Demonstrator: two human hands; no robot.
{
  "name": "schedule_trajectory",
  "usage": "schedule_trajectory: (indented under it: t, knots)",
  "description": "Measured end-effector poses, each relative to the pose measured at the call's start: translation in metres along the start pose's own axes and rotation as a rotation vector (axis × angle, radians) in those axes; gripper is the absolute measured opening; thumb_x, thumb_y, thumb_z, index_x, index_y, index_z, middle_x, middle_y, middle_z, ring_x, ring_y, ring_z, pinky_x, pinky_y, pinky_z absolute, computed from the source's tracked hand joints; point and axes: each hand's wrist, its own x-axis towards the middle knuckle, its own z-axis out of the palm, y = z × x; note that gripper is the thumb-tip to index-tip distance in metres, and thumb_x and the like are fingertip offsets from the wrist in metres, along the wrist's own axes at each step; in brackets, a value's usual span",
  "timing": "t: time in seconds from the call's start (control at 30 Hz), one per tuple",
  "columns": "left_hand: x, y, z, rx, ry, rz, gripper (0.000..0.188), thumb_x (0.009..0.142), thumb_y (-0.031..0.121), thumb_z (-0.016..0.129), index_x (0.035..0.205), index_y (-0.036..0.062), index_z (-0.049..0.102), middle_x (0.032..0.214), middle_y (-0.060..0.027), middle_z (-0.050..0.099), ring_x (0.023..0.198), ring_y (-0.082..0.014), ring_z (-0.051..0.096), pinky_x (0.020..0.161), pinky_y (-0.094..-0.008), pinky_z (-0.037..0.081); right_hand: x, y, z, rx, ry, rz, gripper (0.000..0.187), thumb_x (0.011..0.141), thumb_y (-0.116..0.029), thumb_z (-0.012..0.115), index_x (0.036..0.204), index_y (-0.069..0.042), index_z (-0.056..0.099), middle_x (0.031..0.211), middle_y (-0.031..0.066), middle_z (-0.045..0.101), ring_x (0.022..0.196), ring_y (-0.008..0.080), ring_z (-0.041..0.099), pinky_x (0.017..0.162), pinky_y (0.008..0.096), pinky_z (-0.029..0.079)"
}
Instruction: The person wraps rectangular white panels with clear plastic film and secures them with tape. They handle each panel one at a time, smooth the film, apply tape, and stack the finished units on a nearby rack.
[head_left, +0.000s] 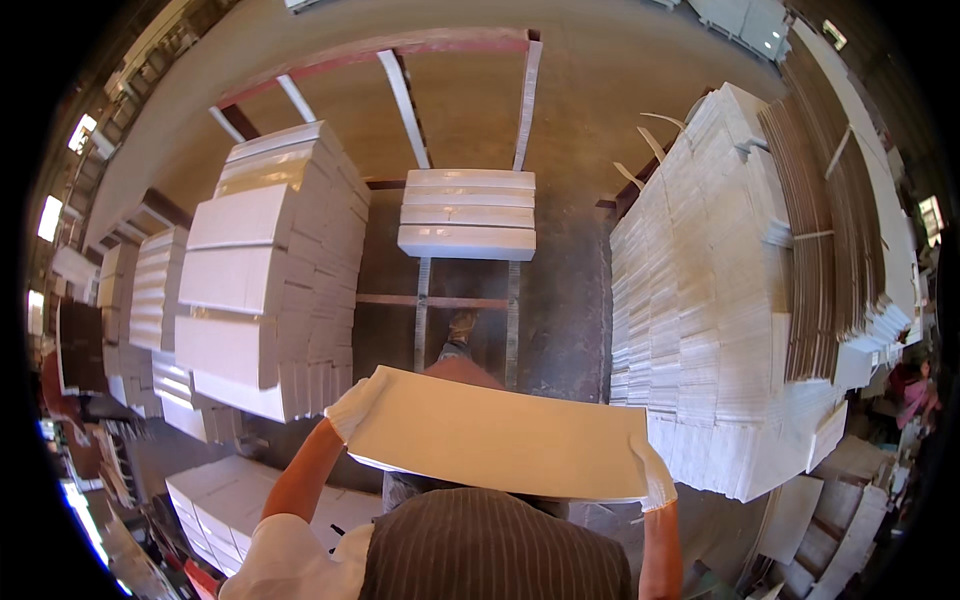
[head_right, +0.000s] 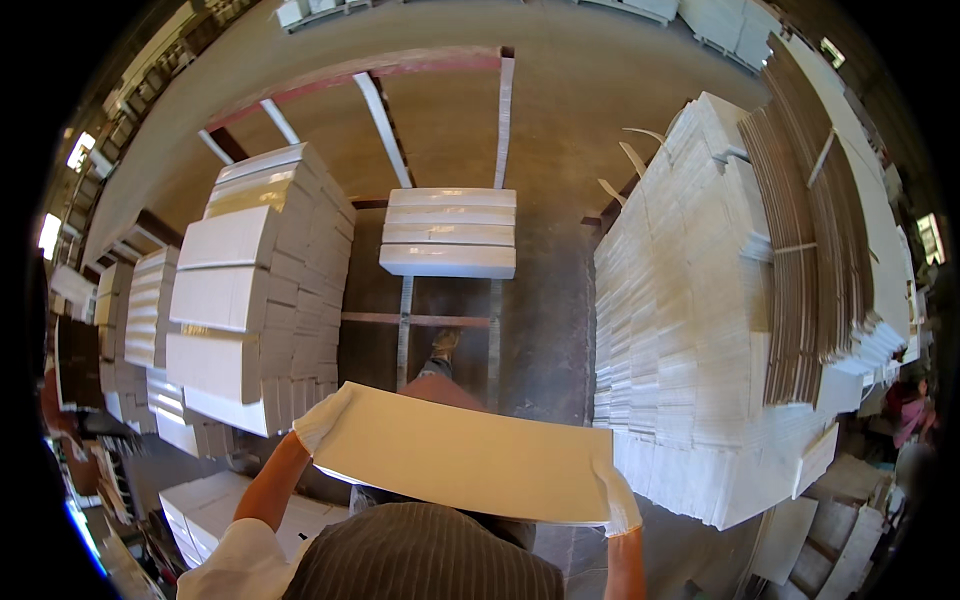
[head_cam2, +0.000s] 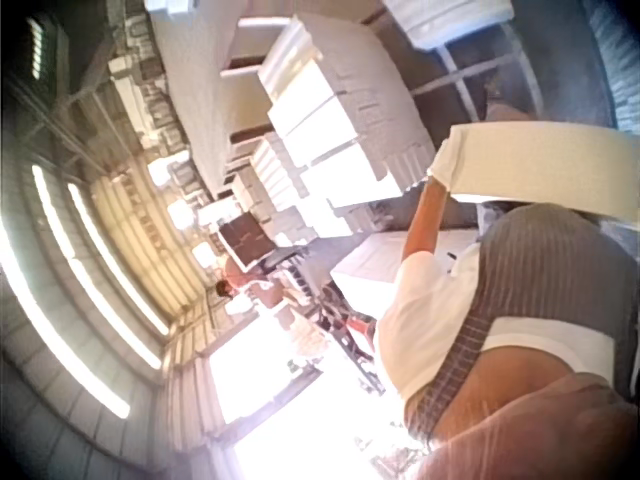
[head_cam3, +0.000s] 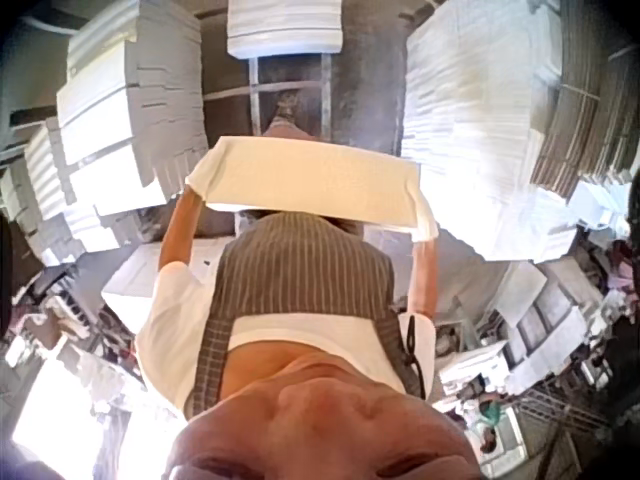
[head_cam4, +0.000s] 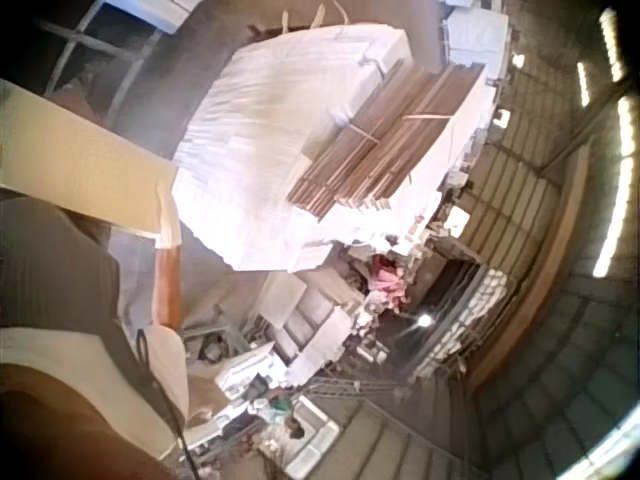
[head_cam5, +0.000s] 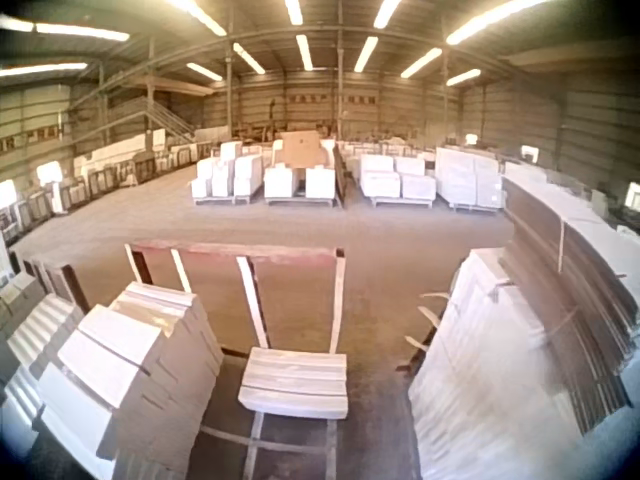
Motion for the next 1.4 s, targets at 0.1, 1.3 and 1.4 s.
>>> schedule_trajectory:
  t: [0.1,1.3,1.4]
  knots:
    - [0.045,0.057,0.005,0.126,-0.016,0.051,0.043,0.104,0.043,0.047,0.119,0.0066,0.063,0.106,-0.0026,0.068,0.095,-0.0145,0.066,0.077,-0.0339,0.057,0.043,-0.011,0.023,0.047,0.004,0.041,0.048,0.097,-0.032,0.063,0.131,0.001,0.057,0.120,0.0091,0.066,0.104,0.0195,0.064,0.090,0.0330,0.053]
    - [0.609,0.103,-0.282,0.737,0.264,-0.128,0.065,0.102,0.051,0.038,0.137,-0.0026,0.046,0.121,-0.0230,0.065,0.111,-0.0318,0.063,0.093,-0.0422,0.049,0.683,0.013,0.226,-0.018,-0.068,0.262,0.063,0.099,-0.053,0.054,0.134,-0.001,0.055,0.128,0.0107,0.061,0.112,0.0189,0.060,0.091,0.0314,0.051]
    - [0.620,0.096,-0.288,0.453,0.282,-0.145,0.059,0.102,0.049,0.042,0.132,-0.0006,0.053,0.123,-0.0173,0.065,0.113,-0.0283,0.063,0.092,-0.0412,0.051,0.693,-0.004,0.243,0.159,-0.167,0.303,0.059,0.100,-0.050,0.054,0.135,-0.002,0.054,0.128,0.0113,0.060,0.113,0.0203,0.060,0.091,0.0333,0.052]
